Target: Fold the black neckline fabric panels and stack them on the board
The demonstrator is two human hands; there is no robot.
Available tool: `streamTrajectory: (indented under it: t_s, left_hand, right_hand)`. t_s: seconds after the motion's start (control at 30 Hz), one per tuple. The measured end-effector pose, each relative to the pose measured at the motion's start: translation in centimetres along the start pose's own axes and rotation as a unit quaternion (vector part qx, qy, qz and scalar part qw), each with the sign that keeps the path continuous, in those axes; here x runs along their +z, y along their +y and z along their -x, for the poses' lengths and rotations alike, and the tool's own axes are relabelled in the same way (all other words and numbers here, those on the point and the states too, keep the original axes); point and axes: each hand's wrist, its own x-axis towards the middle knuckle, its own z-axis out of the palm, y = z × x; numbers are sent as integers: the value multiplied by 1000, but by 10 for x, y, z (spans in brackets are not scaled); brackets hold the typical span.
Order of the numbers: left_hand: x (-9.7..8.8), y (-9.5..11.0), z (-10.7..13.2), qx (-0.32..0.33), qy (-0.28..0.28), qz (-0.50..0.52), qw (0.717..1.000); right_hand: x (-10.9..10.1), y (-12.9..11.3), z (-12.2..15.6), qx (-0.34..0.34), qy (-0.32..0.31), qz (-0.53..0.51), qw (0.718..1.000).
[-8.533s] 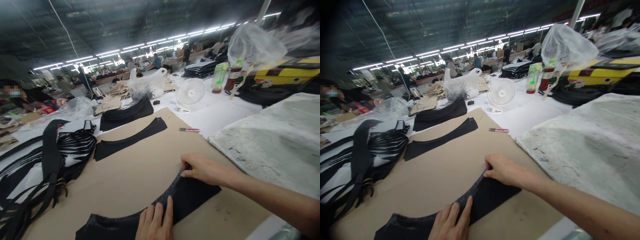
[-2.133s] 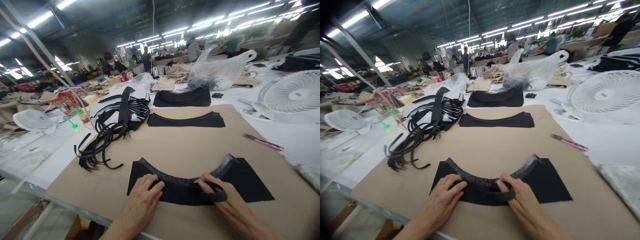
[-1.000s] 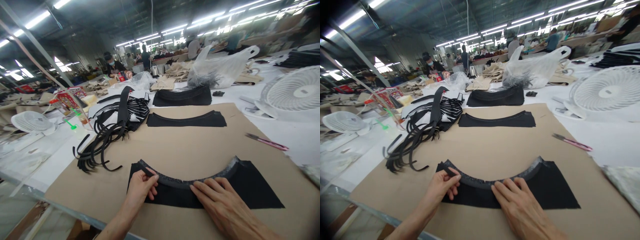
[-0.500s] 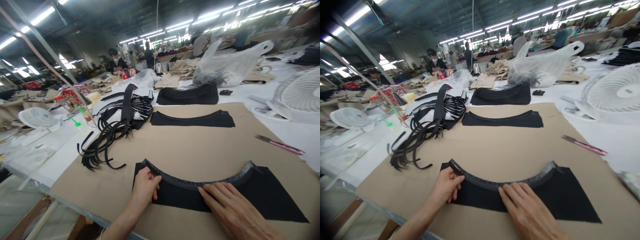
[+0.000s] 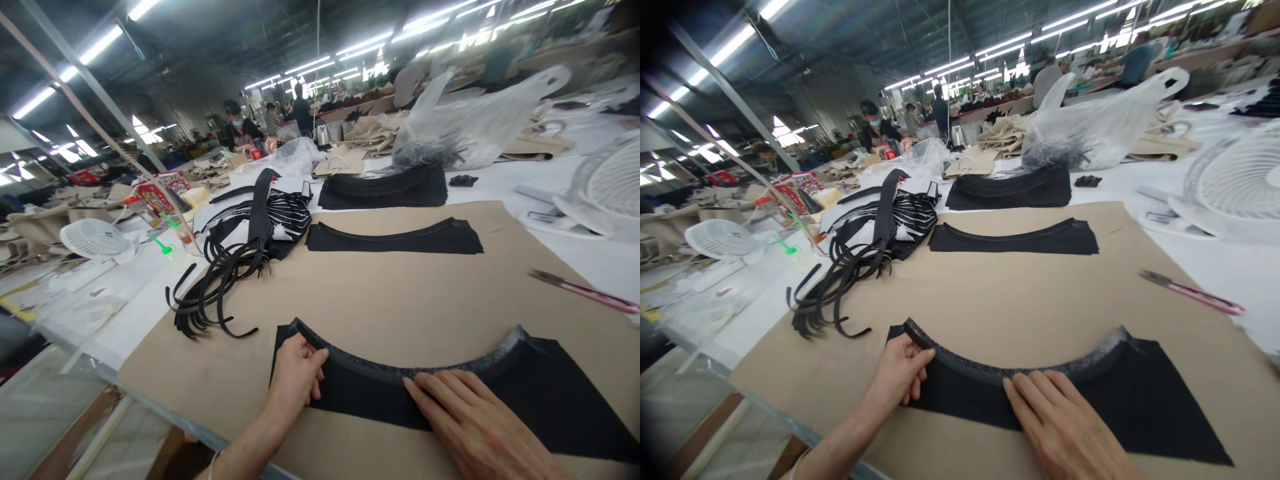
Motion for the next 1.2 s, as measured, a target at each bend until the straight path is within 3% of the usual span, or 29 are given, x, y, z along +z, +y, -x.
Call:
streamTrajectory:
  t_s: [0.27,0.43,0.57,0.67,0.77,0.93,1.2]
  left_hand:
    - [1,0,-1,-4,26,-29,999]
    - [3,-1,-1,-6,35,-29,999]
    - [4,-3,1,10,43,-21,999]
    - [4,-1,3,16,43,-7,999]
    - [0,4,5,10,28,23,999]
    - [-15,11,0,10,34,62,997]
    - [-35,8,-12,10,56,14,998]
  right_hand:
    - [-4,5,-6,-10,12,3,1000]
    - [-8,-5,-28,-18,27,-35,999]
    - [10,-27,-59,-17,-40,-127,991]
    - [33,-37,-72,-11,-67,-124,990]
    - [49,-39,-72,-20,-70,-86,994]
    - [55,-33,-62,-51,-64,-52,995]
    - [68,-24,-50,-73,-46,-48,995]
